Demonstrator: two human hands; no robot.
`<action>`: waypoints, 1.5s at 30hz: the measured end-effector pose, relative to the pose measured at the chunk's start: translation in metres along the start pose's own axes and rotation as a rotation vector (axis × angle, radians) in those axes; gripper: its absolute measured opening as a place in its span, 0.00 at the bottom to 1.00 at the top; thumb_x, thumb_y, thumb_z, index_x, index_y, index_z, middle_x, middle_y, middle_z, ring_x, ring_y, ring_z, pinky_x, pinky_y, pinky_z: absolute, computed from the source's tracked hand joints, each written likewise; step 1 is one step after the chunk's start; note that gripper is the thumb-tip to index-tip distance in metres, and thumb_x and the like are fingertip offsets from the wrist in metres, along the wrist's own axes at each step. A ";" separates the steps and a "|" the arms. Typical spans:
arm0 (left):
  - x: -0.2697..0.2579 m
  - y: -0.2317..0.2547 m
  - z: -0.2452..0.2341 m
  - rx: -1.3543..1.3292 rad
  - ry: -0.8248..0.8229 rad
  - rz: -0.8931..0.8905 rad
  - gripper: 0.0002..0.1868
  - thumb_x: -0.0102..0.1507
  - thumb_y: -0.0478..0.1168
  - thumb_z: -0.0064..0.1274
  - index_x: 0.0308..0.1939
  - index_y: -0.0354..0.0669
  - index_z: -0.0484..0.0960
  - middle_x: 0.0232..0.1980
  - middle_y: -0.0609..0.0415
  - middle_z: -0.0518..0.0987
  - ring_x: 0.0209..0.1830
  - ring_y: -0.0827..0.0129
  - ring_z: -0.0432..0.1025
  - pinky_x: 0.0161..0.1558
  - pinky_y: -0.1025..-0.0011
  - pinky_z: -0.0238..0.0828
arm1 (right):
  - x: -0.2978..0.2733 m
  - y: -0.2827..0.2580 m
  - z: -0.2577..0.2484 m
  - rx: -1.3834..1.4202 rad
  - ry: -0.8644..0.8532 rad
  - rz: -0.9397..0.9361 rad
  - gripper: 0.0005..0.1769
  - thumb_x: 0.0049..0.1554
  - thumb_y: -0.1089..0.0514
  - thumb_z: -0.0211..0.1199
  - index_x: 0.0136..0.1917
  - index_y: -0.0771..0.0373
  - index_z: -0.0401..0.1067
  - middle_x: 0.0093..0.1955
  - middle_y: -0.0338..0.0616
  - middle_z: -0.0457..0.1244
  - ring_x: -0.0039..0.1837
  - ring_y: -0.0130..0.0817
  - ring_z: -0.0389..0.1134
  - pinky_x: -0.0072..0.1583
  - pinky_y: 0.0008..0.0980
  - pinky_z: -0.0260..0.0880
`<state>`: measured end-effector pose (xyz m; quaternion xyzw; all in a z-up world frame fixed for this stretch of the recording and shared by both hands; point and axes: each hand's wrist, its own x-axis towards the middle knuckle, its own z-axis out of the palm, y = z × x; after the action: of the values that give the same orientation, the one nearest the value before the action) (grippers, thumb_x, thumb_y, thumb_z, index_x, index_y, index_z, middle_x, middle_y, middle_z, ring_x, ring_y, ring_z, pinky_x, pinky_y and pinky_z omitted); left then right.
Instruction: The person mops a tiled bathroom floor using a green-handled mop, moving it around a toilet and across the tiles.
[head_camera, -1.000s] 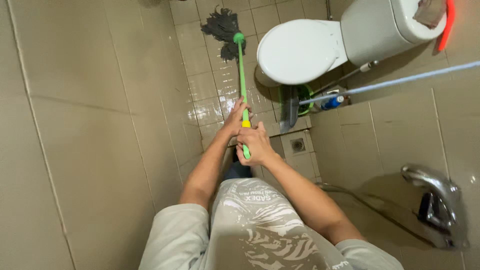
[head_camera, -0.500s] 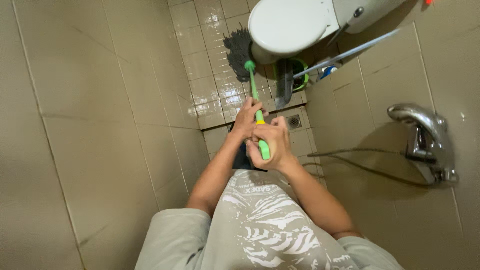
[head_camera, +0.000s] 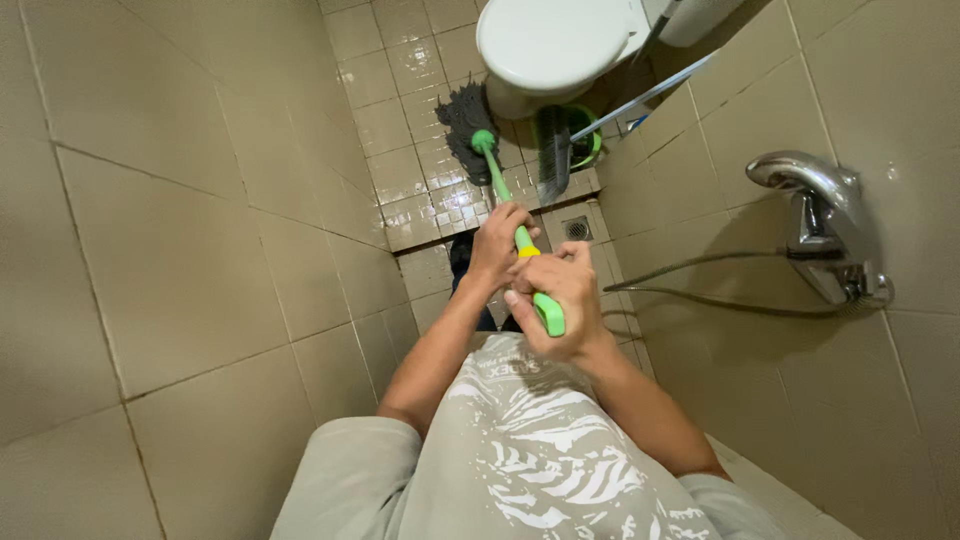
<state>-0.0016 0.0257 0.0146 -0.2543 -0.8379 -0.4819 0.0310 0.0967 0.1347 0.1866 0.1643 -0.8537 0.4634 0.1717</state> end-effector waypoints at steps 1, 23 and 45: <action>0.000 0.002 -0.001 -0.002 -0.003 0.003 0.11 0.61 0.41 0.60 0.40 0.41 0.76 0.44 0.49 0.76 0.48 0.49 0.73 0.45 0.55 0.72 | -0.004 0.002 0.000 -0.003 0.003 0.002 0.07 0.50 0.61 0.64 0.36 0.58 0.66 0.39 0.40 0.68 0.46 0.39 0.71 0.57 0.42 0.53; 0.043 -0.127 0.058 0.153 -0.256 -0.050 0.16 0.60 0.42 0.56 0.48 0.42 0.73 0.68 0.46 0.72 0.76 0.36 0.55 0.73 0.32 0.34 | 0.009 0.118 0.059 -0.184 0.009 0.188 0.05 0.50 0.61 0.60 0.42 0.61 0.70 0.58 0.48 0.68 0.69 0.50 0.66 0.67 0.55 0.55; 0.312 -0.284 0.024 0.145 -0.449 -0.190 0.14 0.59 0.44 0.57 0.46 0.44 0.75 0.71 0.48 0.68 0.79 0.42 0.49 0.74 0.37 0.37 | 0.228 0.307 0.127 -0.100 0.036 0.353 0.06 0.50 0.62 0.65 0.43 0.61 0.74 0.61 0.52 0.69 0.68 0.53 0.69 0.80 0.63 0.41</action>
<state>-0.3974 0.0536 -0.1304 -0.2722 -0.8764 -0.3525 -0.1833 -0.2583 0.1577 -0.0029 -0.0051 -0.8881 0.4461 0.1110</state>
